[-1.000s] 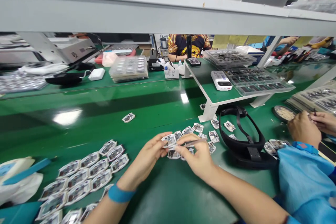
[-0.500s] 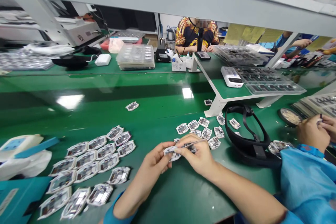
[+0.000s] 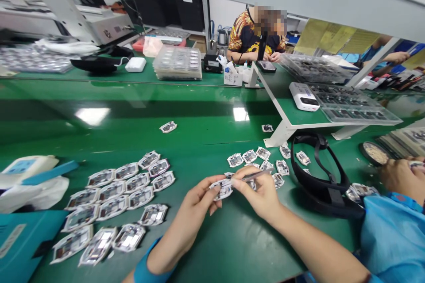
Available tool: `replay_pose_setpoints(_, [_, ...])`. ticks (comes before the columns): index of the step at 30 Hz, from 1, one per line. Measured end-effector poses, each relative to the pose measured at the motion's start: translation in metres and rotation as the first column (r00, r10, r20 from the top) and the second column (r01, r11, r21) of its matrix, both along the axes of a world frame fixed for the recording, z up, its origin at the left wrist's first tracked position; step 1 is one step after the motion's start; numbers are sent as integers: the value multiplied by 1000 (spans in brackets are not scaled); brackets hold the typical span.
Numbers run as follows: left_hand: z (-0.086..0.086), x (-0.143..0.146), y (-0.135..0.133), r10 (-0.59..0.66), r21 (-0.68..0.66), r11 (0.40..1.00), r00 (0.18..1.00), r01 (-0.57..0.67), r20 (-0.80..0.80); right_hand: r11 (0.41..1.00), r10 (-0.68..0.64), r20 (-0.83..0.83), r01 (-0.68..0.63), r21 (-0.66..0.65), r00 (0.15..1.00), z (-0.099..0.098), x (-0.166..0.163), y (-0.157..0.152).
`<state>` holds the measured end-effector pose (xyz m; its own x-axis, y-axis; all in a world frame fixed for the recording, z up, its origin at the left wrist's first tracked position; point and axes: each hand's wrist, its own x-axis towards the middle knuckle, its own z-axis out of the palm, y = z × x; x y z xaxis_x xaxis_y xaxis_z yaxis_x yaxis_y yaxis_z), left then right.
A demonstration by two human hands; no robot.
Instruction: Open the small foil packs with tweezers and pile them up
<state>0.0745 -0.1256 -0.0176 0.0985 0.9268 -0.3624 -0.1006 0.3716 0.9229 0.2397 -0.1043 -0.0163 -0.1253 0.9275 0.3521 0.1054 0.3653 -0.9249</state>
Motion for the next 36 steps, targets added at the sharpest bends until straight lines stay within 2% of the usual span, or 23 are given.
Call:
replay_pose_setpoints(6, [2,-2,-1,32,-19,999,999,-31,30,995,22,-2,-22,-101,1000,-3,1,2])
replay_pose_setpoints(13, [3,-2,-2,11,-49,999,996,-7,89,959,57,-98,-82,-272,994,-6,2,7])
replay_pose_setpoints(19, [6,-1,-3,20,-96,995,987,-4,161,982,13,-135,-38,-185,991,-8,1,4])
replay_pose_setpoints(28, [10,-3,-2,40,-137,991,969,-7,245,989,58,-198,-84,-126,978,-5,-1,3])
replay_pose_setpoints(31, [12,-4,-1,15,-115,993,978,9,210,986,83,-184,-107,-127,979,-3,0,3])
replay_pose_setpoints(36, [14,-3,-2,-39,24,999,998,38,43,968,41,-210,-91,-234,977,-3,2,4])
